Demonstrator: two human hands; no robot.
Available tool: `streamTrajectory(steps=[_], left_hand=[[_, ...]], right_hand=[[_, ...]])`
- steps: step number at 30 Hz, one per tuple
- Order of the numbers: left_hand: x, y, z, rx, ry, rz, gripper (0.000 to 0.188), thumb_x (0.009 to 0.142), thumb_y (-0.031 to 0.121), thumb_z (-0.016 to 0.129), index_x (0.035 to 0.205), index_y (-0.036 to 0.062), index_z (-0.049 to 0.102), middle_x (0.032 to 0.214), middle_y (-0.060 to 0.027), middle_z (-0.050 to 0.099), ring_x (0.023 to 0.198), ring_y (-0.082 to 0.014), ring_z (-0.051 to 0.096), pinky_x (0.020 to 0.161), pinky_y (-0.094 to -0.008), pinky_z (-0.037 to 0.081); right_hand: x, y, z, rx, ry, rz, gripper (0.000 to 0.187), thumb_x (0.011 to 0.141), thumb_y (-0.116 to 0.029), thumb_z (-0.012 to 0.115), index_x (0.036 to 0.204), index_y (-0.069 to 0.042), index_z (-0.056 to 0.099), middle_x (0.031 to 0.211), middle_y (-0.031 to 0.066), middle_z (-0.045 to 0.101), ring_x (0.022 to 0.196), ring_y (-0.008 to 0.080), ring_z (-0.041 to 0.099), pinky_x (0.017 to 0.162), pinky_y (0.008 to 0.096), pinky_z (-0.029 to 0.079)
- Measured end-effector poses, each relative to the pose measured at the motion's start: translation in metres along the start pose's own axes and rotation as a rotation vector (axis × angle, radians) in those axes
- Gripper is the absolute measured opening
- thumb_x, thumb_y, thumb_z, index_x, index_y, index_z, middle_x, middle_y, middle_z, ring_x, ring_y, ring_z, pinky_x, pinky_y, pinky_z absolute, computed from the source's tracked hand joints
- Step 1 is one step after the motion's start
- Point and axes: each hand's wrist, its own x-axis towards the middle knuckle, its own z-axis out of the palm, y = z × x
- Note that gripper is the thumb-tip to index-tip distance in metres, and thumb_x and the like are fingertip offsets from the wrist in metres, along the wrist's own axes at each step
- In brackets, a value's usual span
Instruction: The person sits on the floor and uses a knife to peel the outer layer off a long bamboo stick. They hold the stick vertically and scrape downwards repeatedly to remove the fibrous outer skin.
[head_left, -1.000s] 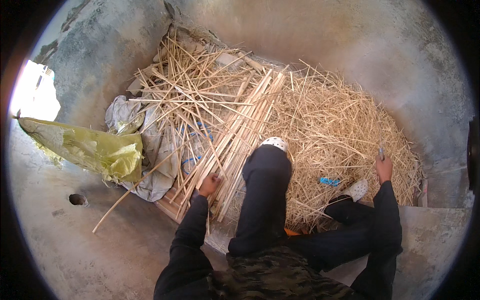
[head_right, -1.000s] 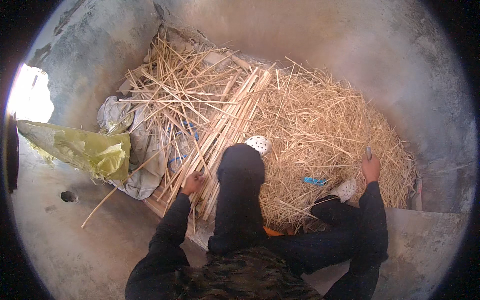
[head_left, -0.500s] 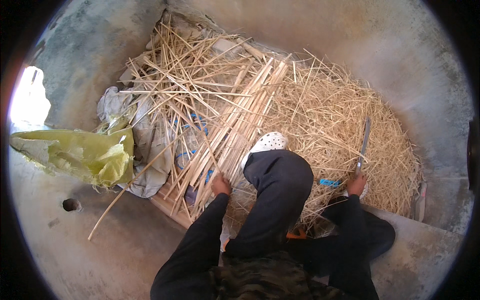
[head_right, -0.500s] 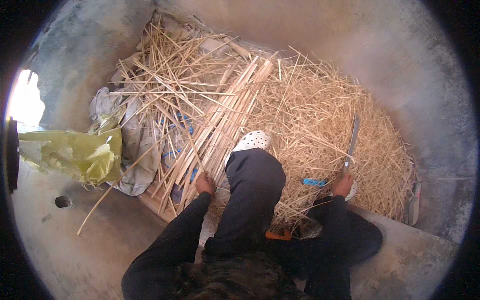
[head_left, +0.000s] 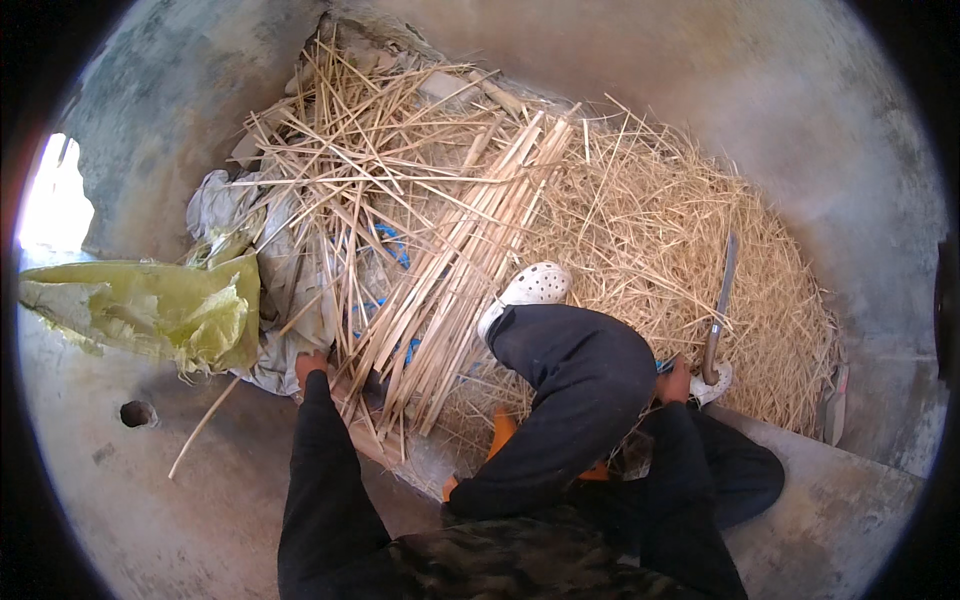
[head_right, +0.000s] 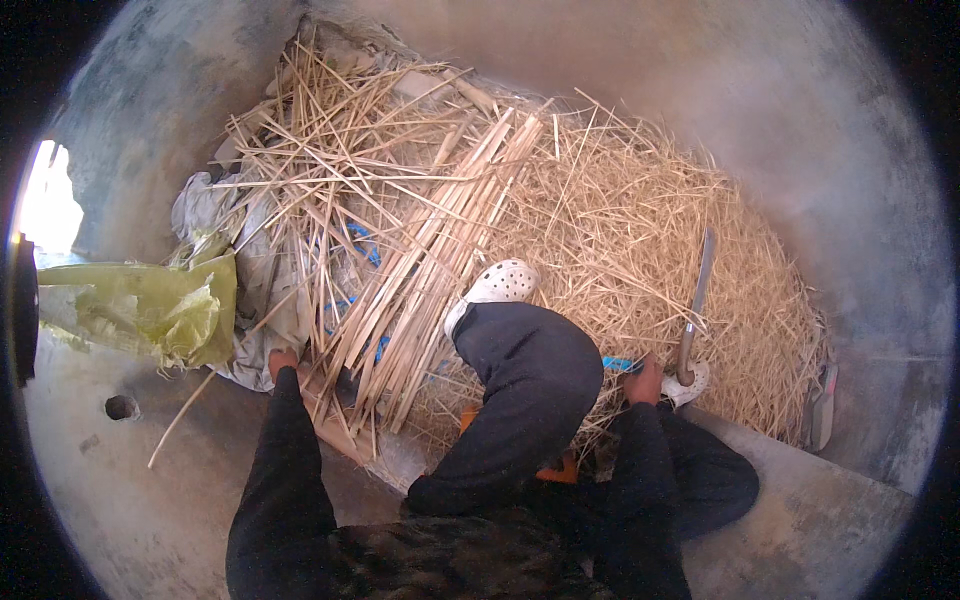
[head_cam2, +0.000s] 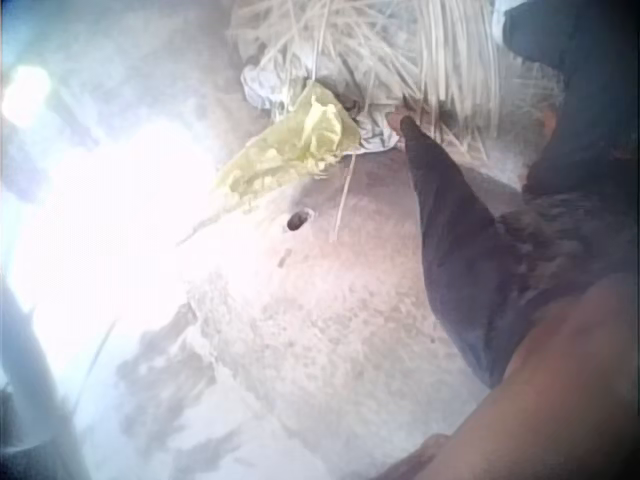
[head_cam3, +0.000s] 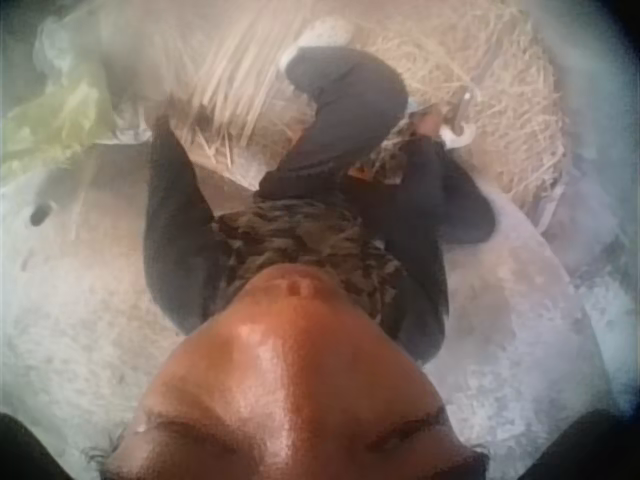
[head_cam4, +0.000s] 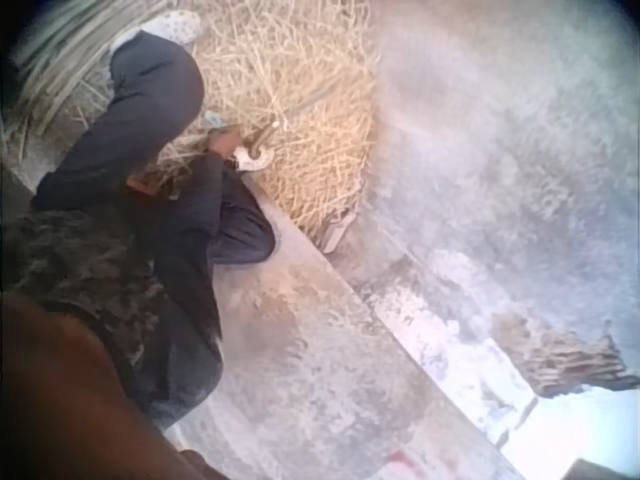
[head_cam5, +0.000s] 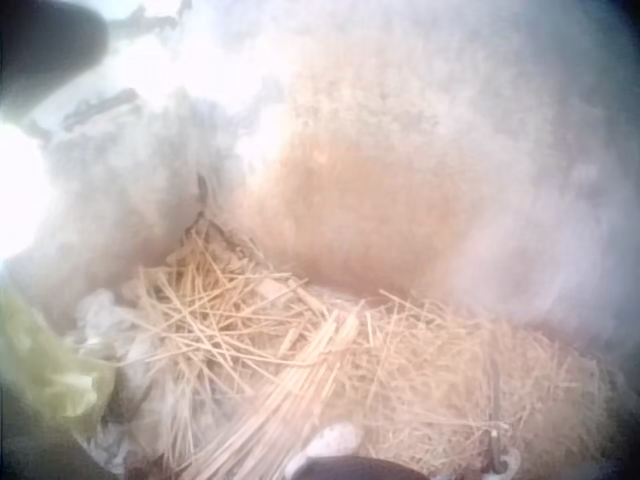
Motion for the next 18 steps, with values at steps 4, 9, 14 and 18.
streamTrajectory(steps=[4, 9, 14, 18], left_hand=[[-0.074, 0.048, 0.037, -0.380, -0.070, 0.415, 0.027, 0.083, 0.026, 0.060, 0.080, 0.0002, 0.067, 0.074, -0.0197, 0.066, 0.074, -0.0299, 0.067, 0.067, -0.0407, 0.051], [-0.204, 0.076, 0.153, -0.523, -0.347, 0.803, 0.032, 0.080, 0.015, 0.065, 0.110, 0.0040, 0.064, 0.105, -0.0207, 0.063, 0.102, -0.0360, 0.058, 0.092, -0.0413, 0.045], [-0.262, 0.130, 0.130, -0.256, -0.246, 0.659, 0.034, 0.079, 0.014, 0.065, 0.112, 0.0069, 0.061, 0.113, -0.0173, 0.055, 0.103, -0.0369, 0.052, 0.086, -0.0435, 0.045], [-0.272, 0.138, 0.127, -0.197, -0.117, 0.580, 0.032, 0.081, 0.020, 0.066, 0.111, 0.0106, 0.060, 0.114, -0.0118, 0.052, 0.112, -0.0295, 0.046, 0.091, -0.0475, 0.036]], right_hand=[[-0.001, 0.017, 0.013, 0.021, 0.078, -0.005, 0.057, 0.070, -0.010, 0.069, 0.123, -0.003, 0.049, 0.117, 0.0236, 0.053, 0.110, 0.0428, 0.049, 0.090, 0.0478, 0.043], [0.001, -0.017, -0.004, 0.005, -0.068, 0.065, 0.046, 0.069, -0.007, 0.068, 0.113, -0.004, 0.053, 0.112, 0.0245, 0.055, 0.106, 0.0431, 0.051, 0.087, 0.0478, 0.044], [-0.003, 0.015, 0.013, 0.024, 0.138, -0.002, 0.035, 0.072, -0.007, 0.065, 0.104, -0.001, 0.052, 0.105, 0.0258, 0.054, 0.102, 0.0443, 0.052, 0.085, 0.0486, 0.043], [-0.012, -0.010, 0.005, 0.088, 0.125, 0.007, 0.034, 0.073, -0.006, 0.063, 0.103, 0.001, 0.049, 0.103, 0.0256, 0.053, 0.100, 0.0453, 0.051, 0.085, 0.0494, 0.042]])
